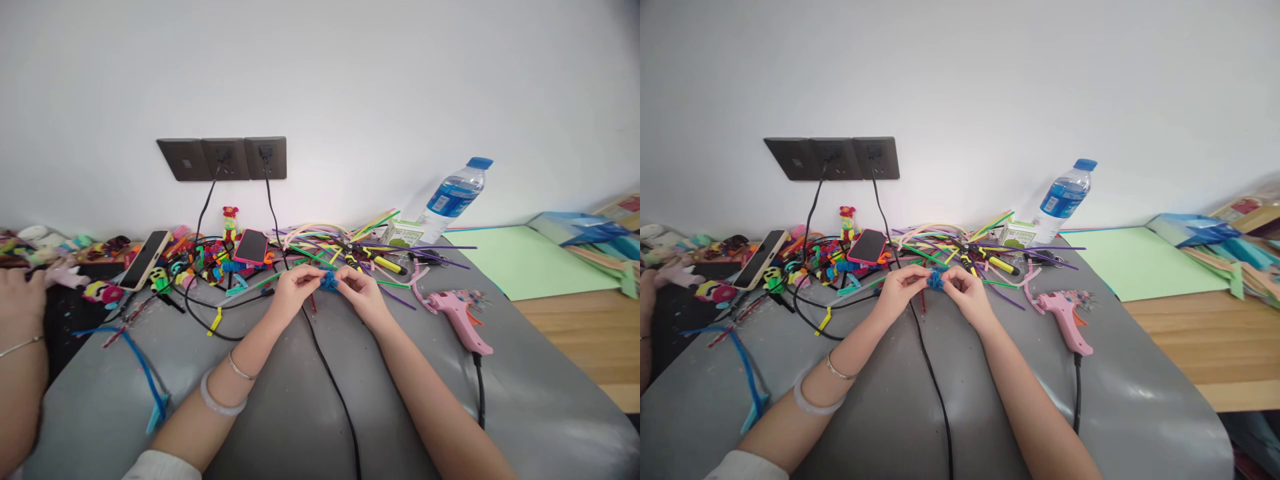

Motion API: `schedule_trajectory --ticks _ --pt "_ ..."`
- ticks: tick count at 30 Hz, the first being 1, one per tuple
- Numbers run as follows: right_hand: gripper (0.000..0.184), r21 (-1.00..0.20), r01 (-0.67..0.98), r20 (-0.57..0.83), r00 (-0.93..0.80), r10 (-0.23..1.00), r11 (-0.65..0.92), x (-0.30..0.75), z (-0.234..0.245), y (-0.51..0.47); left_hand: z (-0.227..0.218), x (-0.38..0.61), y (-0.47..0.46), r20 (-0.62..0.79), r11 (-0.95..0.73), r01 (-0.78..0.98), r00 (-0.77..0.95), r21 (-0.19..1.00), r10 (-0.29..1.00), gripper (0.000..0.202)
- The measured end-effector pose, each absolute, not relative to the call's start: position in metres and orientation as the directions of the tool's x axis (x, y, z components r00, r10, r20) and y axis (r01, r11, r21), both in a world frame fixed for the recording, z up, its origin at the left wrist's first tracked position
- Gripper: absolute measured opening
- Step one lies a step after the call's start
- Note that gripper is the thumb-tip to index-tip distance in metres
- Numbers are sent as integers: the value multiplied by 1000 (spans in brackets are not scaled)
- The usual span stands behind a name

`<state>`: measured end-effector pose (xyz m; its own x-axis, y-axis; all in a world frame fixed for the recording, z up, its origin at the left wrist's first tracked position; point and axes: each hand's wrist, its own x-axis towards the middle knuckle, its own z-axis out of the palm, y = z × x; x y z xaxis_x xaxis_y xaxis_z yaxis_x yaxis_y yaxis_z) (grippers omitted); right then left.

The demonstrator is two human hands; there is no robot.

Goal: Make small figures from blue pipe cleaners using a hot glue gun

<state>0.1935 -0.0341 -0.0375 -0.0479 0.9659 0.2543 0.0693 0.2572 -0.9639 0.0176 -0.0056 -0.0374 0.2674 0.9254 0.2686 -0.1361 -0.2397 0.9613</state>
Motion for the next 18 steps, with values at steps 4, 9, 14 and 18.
schedule_trajectory --ticks 4,9,14,18 --pt "32 -965 80 246 -50 968 249 194 -37 -34 -37 17 -5 272 -242 -138 274 960 922 14" --pt "33 -967 65 245 -46 968 248 193 -37 -35 -38 17 -5 307 -277 -149 261 949 915 15" --pt "34 -966 68 248 -49 968 251 193 -38 -34 -38 17 -5 343 -305 -175 266 936 901 13" --pt "34 -964 68 252 -55 966 255 194 -38 -34 -38 16 -4 330 -290 -172 286 941 900 13"
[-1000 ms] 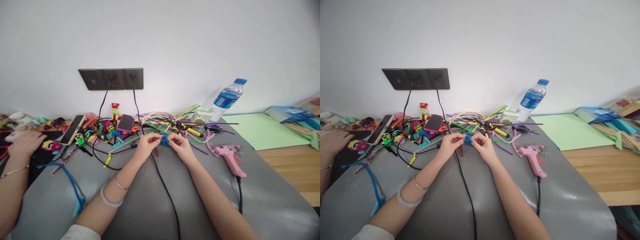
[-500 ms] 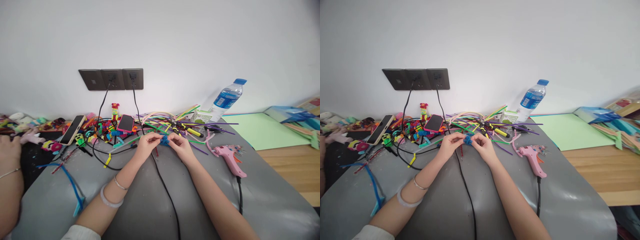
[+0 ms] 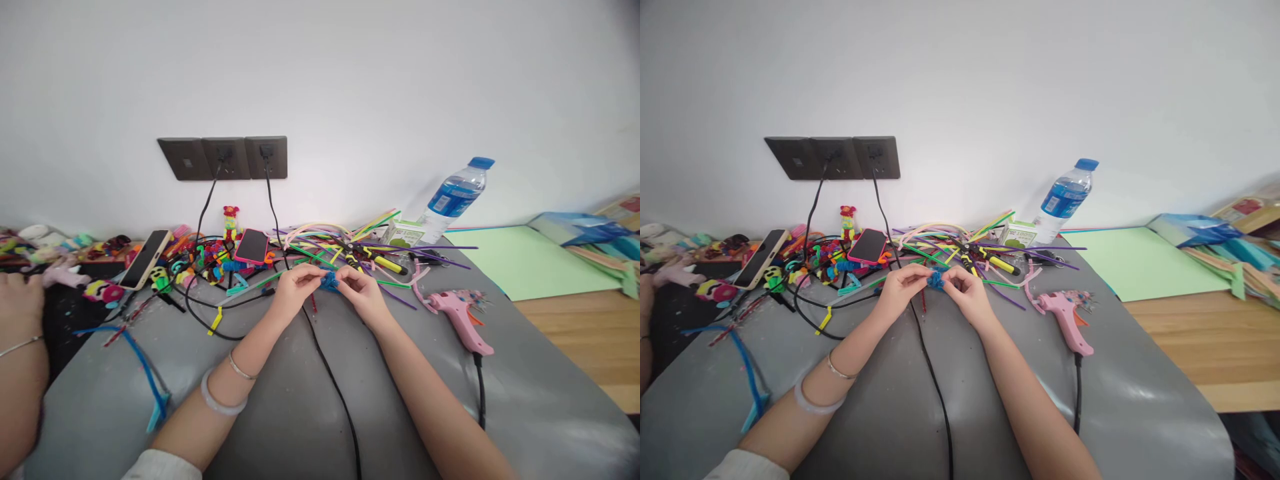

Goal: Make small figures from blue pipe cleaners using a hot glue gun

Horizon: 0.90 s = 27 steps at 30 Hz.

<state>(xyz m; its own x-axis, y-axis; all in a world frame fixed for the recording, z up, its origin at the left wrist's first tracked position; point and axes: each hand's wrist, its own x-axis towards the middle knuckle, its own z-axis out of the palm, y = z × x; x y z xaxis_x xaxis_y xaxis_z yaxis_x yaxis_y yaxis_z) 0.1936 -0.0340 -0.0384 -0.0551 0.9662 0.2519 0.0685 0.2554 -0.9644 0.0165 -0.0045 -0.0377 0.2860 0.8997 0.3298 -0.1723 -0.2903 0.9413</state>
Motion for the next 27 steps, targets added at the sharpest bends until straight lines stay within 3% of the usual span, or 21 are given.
schedule_trajectory --ticks 27 --pt "27 -960 81 267 -50 963 270 194 -39 -35 -34 14 -5 324 -303 -115 309 946 894 13"
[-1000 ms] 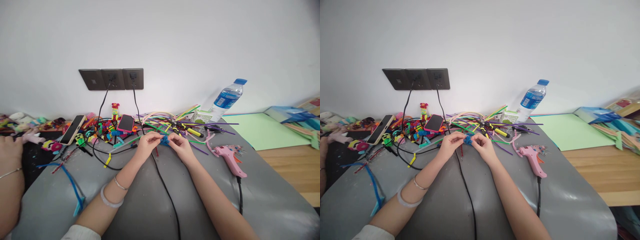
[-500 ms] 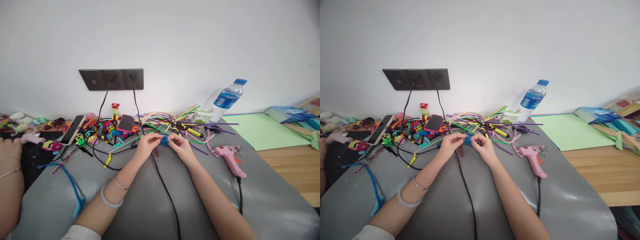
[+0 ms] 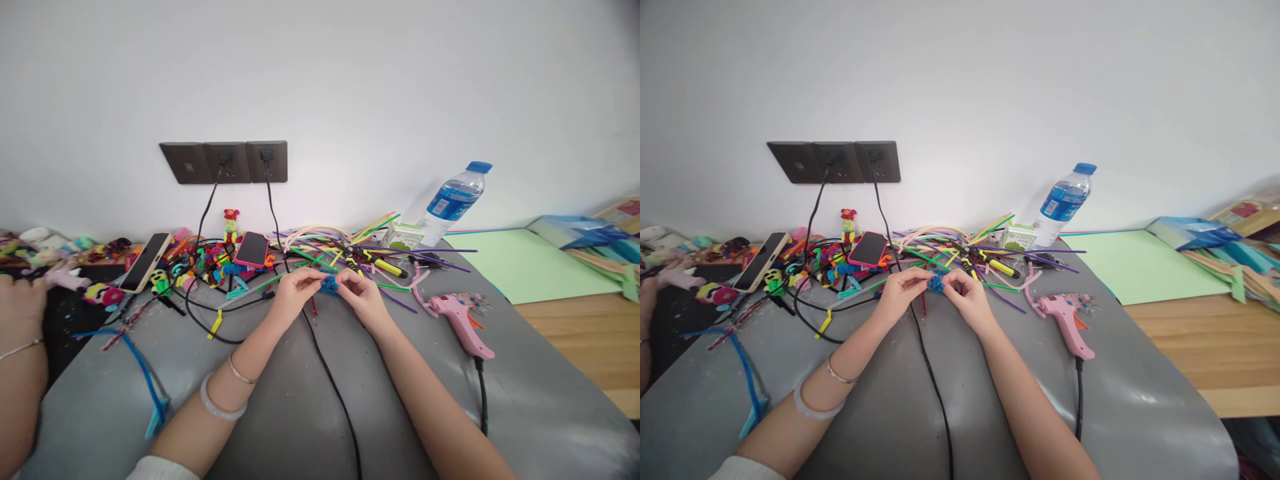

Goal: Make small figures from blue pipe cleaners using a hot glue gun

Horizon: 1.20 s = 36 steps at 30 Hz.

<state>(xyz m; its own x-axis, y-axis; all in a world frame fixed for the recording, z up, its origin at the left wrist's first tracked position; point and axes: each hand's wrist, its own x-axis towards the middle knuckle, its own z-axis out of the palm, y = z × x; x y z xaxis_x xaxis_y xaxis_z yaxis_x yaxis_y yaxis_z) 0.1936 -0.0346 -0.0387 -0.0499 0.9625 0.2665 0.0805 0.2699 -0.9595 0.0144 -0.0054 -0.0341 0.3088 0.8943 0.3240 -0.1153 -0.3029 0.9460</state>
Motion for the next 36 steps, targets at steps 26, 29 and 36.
schedule_trajectory --ticks 26,29,36 --pt "31 -956 104 272 -46 961 275 193 -38 -35 -33 15 -6 292 -269 -115 302 956 907 15" --pt "31 -957 94 273 -46 961 276 193 -38 -35 -33 15 -7 291 -263 -129 302 956 908 14" --pt "30 -959 85 268 -47 962 271 193 -37 -35 -32 15 -7 257 -237 -102 305 966 917 16"
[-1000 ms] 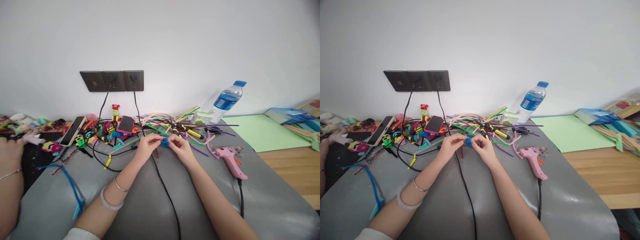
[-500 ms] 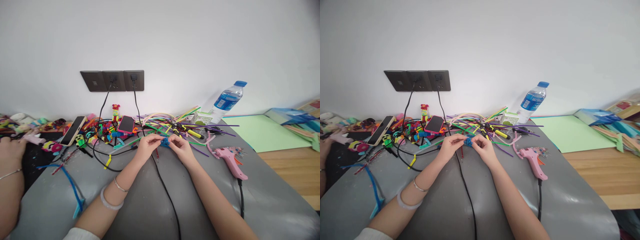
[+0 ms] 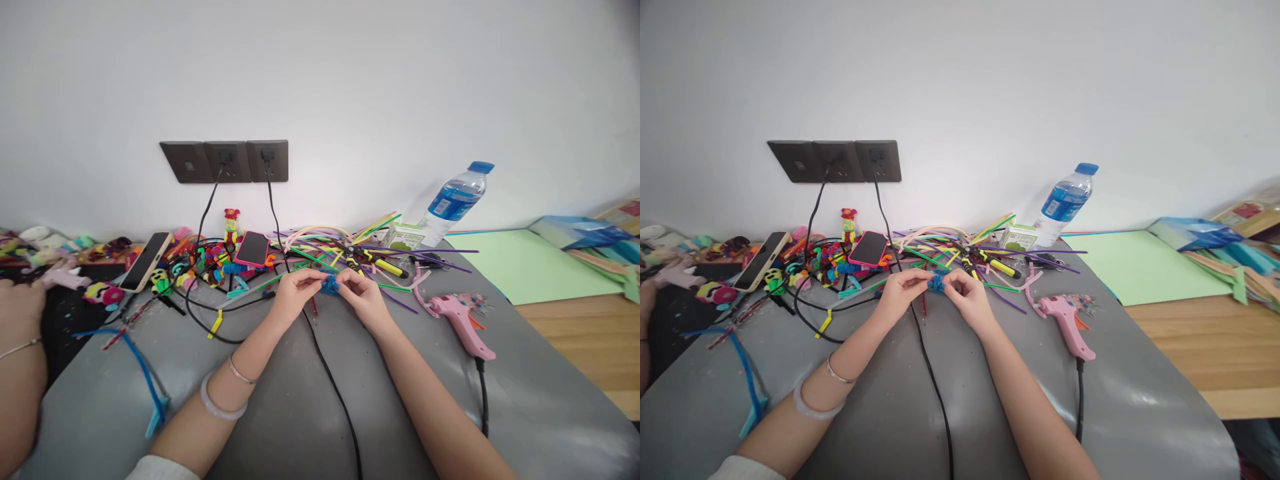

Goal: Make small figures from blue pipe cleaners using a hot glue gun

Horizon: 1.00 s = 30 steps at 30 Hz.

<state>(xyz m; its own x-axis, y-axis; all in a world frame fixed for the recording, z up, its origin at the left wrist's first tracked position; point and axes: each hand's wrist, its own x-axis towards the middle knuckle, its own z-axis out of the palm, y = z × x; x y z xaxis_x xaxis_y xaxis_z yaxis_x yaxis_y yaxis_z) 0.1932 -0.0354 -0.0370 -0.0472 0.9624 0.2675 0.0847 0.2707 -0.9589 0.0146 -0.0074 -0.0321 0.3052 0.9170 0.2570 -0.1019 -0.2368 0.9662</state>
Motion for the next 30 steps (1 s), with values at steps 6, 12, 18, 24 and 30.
schedule_trajectory --ticks 6,12,18,24,30 --pt "32 -962 79 258 -58 964 262 193 -38 -36 -31 15 -8 205 -189 -80 302 979 931 18" --pt "32 -962 80 255 -65 965 260 193 -38 -36 -32 15 -8 214 -190 -106 301 976 929 18" --pt "33 -963 84 252 -62 966 257 192 -38 -36 -32 15 -8 225 -203 -102 304 974 926 18" --pt "34 -963 42 265 -60 962 268 192 -38 -35 -33 15 -7 201 -171 -121 302 978 932 19" --pt "34 -961 40 271 -83 959 275 192 -37 -35 -34 15 -7 176 -151 -106 306 983 936 21"
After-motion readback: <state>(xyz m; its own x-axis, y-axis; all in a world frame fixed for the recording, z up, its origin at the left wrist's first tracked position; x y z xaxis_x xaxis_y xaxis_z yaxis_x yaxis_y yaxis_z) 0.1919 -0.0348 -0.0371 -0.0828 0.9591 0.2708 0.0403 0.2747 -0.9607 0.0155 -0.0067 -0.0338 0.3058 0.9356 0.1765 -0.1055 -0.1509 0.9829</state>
